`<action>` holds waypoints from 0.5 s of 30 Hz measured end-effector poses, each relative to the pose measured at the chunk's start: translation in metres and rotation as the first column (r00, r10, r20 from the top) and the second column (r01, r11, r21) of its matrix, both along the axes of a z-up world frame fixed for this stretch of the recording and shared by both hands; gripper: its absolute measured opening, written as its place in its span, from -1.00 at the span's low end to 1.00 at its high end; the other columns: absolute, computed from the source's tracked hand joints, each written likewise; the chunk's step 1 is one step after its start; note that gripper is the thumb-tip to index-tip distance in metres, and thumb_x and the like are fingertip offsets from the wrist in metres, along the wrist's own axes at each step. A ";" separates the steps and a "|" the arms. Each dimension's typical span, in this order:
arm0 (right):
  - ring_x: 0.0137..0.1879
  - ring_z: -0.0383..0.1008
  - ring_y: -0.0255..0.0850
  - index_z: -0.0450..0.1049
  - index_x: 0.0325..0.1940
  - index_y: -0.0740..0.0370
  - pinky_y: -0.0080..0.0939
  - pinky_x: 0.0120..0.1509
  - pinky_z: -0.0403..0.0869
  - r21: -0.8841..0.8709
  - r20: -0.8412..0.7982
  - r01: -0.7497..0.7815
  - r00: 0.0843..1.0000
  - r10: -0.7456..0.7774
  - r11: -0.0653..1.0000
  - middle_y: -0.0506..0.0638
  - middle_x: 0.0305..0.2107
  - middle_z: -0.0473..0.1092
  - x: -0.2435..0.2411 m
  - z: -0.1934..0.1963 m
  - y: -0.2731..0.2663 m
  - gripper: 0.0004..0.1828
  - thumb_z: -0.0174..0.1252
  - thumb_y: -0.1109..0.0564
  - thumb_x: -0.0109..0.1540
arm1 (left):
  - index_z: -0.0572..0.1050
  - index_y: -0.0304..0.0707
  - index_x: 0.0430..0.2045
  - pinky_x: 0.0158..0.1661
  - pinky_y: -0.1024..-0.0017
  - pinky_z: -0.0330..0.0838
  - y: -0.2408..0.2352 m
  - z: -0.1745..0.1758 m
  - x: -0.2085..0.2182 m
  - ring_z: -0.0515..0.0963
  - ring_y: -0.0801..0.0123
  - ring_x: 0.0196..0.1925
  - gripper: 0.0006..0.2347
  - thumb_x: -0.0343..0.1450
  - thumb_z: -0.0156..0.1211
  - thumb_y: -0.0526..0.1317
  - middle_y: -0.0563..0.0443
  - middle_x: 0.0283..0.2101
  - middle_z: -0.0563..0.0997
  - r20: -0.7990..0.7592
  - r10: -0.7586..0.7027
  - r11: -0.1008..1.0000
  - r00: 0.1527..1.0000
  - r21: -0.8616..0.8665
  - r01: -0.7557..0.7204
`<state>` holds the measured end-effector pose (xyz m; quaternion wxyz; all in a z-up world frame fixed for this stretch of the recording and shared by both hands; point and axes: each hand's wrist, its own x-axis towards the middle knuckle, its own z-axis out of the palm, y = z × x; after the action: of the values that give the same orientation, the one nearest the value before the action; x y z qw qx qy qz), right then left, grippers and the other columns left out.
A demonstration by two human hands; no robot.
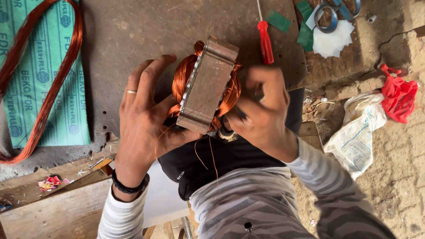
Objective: Manually winding and arranging copper wire coils into an electric motor stator.
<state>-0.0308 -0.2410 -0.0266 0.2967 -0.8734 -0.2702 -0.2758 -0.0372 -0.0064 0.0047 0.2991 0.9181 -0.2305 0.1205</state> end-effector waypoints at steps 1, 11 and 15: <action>-0.15 0.30 -0.15 0.65 -0.30 0.23 -0.17 -0.24 0.33 -0.001 -0.003 0.003 1.000 -0.003 1.000 0.06 -0.21 0.20 -0.001 -0.004 -0.008 -0.83 0.40 0.21 0.03 | 0.69 -0.28 -0.17 0.21 0.03 0.48 0.000 0.001 0.000 0.35 -0.10 0.40 -0.48 0.23 0.53 0.17 -0.15 0.34 0.35 -0.003 -0.003 1.000 1.000 -0.001 0.003; -0.35 0.45 -0.25 0.53 -0.36 0.29 -0.33 -0.39 0.45 -0.353 -0.102 -0.303 0.953 0.286 0.885 0.05 -0.18 0.45 -0.008 0.017 -0.034 -0.86 0.30 0.17 0.22 | 0.70 -0.23 -0.12 0.29 -0.02 0.36 0.002 -0.004 -0.001 0.36 -0.05 0.36 -0.43 0.19 0.49 0.24 -0.14 0.35 0.35 0.018 -0.015 1.000 1.000 0.016 0.015; -0.32 0.44 -0.29 0.64 -0.13 0.28 -0.36 -0.36 0.44 -0.126 -0.211 -0.338 0.928 0.308 0.933 0.03 -0.21 0.40 -0.025 0.068 -0.039 -0.85 0.31 0.13 0.32 | 0.71 -0.20 -0.12 0.27 -0.01 0.36 0.002 -0.003 -0.002 0.39 -0.04 0.33 -0.42 0.19 0.49 0.27 -0.12 0.33 0.37 0.022 -0.014 1.000 1.000 0.009 0.013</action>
<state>-0.0553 -0.2804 0.0409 0.2913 -0.8600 -0.4025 -0.1168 -0.0392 -0.0045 0.0021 0.2931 0.9165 -0.2405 0.1273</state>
